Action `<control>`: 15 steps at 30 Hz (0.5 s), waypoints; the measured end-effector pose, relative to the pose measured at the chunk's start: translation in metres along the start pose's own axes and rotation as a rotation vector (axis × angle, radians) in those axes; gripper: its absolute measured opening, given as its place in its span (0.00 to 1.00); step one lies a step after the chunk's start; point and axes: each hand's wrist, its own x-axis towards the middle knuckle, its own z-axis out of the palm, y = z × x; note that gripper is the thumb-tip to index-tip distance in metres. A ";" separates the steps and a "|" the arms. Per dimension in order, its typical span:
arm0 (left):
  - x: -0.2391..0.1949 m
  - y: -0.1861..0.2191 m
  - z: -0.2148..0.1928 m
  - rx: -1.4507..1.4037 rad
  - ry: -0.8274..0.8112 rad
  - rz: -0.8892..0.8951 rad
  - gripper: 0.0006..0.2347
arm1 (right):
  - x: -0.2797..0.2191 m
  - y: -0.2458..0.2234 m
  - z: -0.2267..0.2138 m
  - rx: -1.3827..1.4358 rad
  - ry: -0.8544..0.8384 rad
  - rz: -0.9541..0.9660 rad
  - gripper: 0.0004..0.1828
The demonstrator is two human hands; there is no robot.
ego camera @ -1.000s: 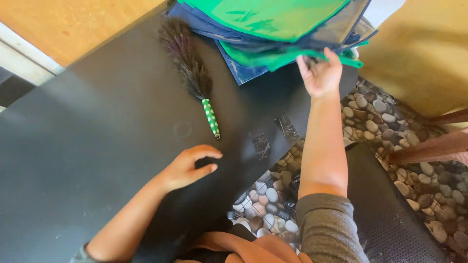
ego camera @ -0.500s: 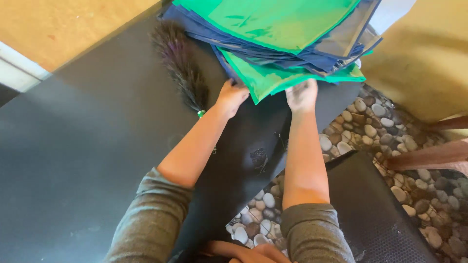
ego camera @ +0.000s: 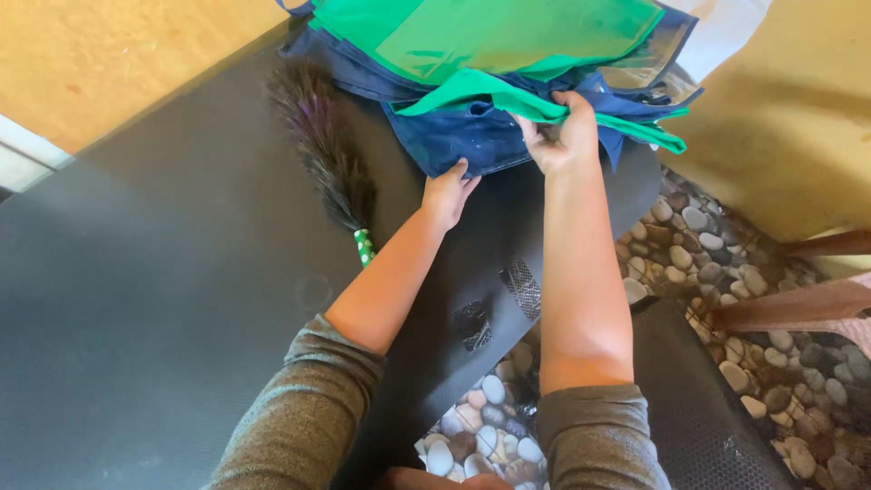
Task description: Wrapping a product in black bubble wrap and then dusting the package and a blue storage bag.
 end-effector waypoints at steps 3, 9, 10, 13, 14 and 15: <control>0.008 -0.012 -0.013 -0.060 -0.085 0.052 0.33 | -0.024 0.009 -0.005 -0.016 0.039 -0.031 0.12; 0.020 -0.022 -0.020 -0.115 -0.209 0.144 0.31 | -0.013 0.007 -0.011 0.074 -0.077 -0.093 0.18; 0.020 -0.023 -0.022 -0.112 -0.265 0.148 0.31 | -0.015 0.010 -0.009 0.048 -0.042 -0.122 0.21; 0.015 -0.017 -0.020 -0.127 -0.258 0.104 0.22 | 0.005 0.012 -0.020 0.290 -0.203 -0.097 0.14; 0.016 -0.016 -0.020 -0.127 -0.255 0.106 0.22 | -0.001 0.015 -0.014 0.290 -0.204 -0.093 0.14; 0.016 -0.018 -0.020 -0.121 -0.263 0.119 0.21 | -0.008 0.018 -0.012 0.285 -0.181 -0.121 0.20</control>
